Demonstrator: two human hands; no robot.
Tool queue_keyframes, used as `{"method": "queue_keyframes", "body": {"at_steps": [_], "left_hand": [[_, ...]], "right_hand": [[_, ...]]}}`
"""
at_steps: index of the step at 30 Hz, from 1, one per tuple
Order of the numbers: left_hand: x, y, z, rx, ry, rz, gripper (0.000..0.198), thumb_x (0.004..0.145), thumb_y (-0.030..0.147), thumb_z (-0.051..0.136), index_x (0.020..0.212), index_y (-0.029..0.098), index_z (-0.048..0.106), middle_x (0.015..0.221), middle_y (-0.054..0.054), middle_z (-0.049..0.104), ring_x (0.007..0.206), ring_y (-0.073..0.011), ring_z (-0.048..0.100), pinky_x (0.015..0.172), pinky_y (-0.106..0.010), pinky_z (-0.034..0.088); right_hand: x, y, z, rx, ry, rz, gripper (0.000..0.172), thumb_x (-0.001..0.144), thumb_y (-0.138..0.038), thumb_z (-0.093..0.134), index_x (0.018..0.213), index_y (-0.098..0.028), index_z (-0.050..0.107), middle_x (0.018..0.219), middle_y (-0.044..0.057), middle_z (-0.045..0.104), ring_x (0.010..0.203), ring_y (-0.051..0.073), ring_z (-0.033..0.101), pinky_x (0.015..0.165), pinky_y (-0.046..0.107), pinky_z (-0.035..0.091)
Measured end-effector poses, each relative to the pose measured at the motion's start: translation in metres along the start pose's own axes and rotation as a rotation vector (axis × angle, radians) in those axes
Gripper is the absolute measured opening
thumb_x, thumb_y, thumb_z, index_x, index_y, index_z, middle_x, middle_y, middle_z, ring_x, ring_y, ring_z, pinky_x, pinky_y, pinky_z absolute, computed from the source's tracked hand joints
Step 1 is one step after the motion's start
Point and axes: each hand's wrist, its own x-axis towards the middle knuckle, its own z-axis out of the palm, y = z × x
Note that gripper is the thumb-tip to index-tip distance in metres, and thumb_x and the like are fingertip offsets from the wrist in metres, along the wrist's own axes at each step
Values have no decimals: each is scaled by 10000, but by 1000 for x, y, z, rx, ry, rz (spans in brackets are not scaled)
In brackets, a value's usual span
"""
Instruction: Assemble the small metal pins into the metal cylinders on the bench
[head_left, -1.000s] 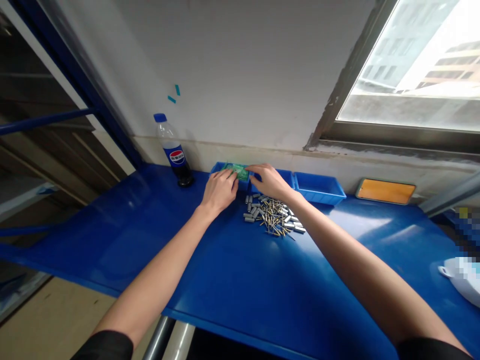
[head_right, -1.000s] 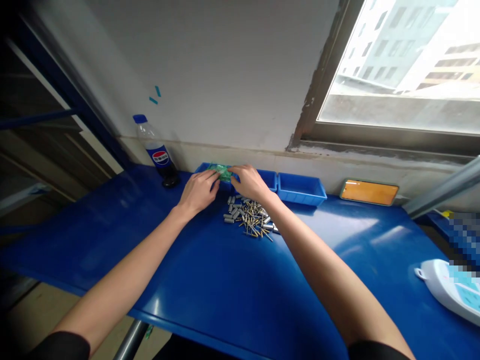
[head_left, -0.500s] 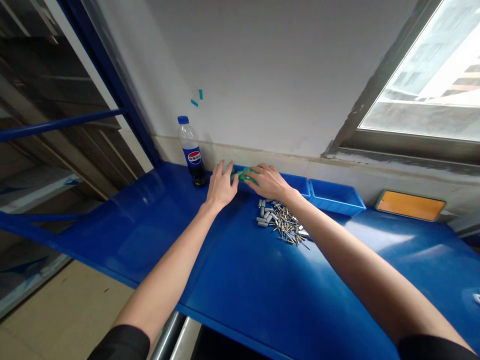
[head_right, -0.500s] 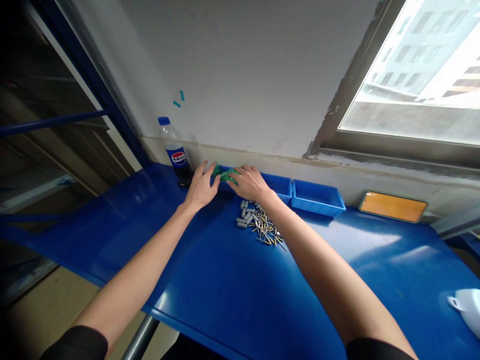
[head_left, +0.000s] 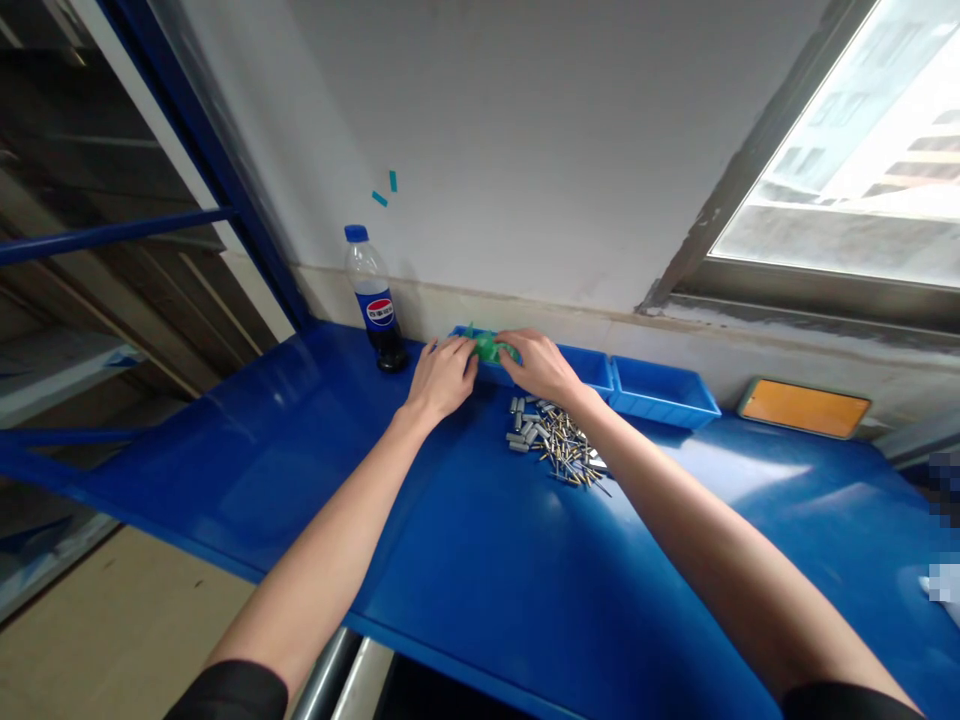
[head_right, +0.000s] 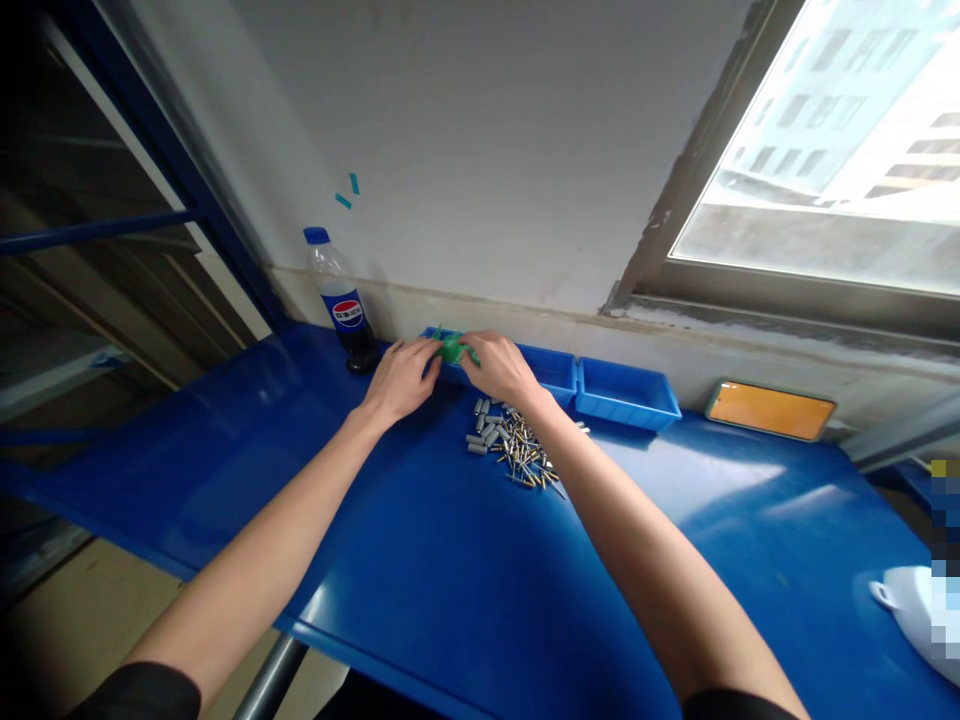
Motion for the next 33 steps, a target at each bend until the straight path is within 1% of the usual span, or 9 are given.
{"method": "queue_keyframes", "body": {"at_steps": [4, 8, 9, 11, 14, 18, 22, 27, 33], "left_hand": [[1, 3, -4, 36, 50, 53, 371, 1028, 278, 457, 1286, 137, 683, 1367, -146, 667, 1369, -310, 535, 1165, -502, 434], [0, 24, -16, -17, 151, 134, 346, 1025, 242, 444, 1209, 137, 718, 1330, -144, 673, 1328, -290, 554, 1158, -461, 443], [-1, 31, -18, -52, 130, 166, 338, 1026, 236, 438, 1176, 142, 726, 1287, -134, 692, 1260, -274, 600, 1133, -442, 466], [-4, 46, -18, -134, -1, 236, 321, 1023, 233, 444, 1139, 150, 731, 1182, -111, 728, 1112, -240, 671, 1044, -388, 528], [-11, 63, -9, -188, -204, 296, 267, 988, 254, 521, 1117, 176, 741, 1137, -89, 742, 1079, -240, 681, 997, -364, 550], [-18, 70, 8, -146, -281, 224, 261, 918, 252, 612, 1132, 190, 747, 1198, -89, 730, 1114, -269, 663, 1006, -392, 545], [-19, 69, 15, -174, -319, 127, 229, 896, 231, 611, 1057, 175, 764, 1103, -96, 756, 989, -250, 703, 932, -367, 566], [-20, 68, 19, -264, -258, -5, 187, 820, 181, 630, 943, 185, 771, 940, -66, 757, 844, -203, 710, 798, -294, 583], [-23, 67, 23, -312, -181, -94, 323, 718, 146, 678, 1032, 167, 755, 995, -80, 737, 741, -181, 700, 693, -283, 604]], "right_hand": [[-22, 8, -12, -9, 79, 33, 388, 913, -142, 513, 1247, -148, 710, 1260, 135, 733, 1185, 293, 664, 1060, 415, 498], [-46, 6, -30, -24, 155, 96, 309, 887, -126, 522, 1057, -192, 771, 1100, 104, 779, 1077, 289, 694, 1000, 435, 528], [-53, 3, -35, -17, 169, 100, 291, 887, -133, 529, 1030, -206, 772, 1065, 93, 784, 1050, 285, 699, 980, 438, 535], [-69, -5, -42, 19, 219, 137, 265, 889, -160, 555, 1038, -227, 763, 1030, 75, 788, 1010, 279, 709, 943, 440, 547], [-96, -13, -49, 219, 293, 251, 272, 893, -208, 587, 1125, -232, 727, 1039, 60, 790, 911, 229, 739, 872, 385, 579], [-129, -10, -51, 389, 415, 404, 243, 921, -274, 594, 1133, -227, 701, 956, 48, 787, 831, 203, 741, 798, 358, 586], [-150, 0, -50, 325, 502, 391, 228, 925, -274, 588, 1119, -222, 695, 903, 41, 769, 802, 194, 728, 791, 355, 574], [-159, 4, -46, 282, 516, 377, 212, 928, -260, 576, 1095, -222, 700, 850, 27, 757, 750, 182, 711, 749, 330, 561], [-161, 0, -47, 290, 499, 404, 197, 935, -275, 552, 1059, -234, 699, 841, 28, 755, 755, 194, 715, 745, 336, 568]]}}
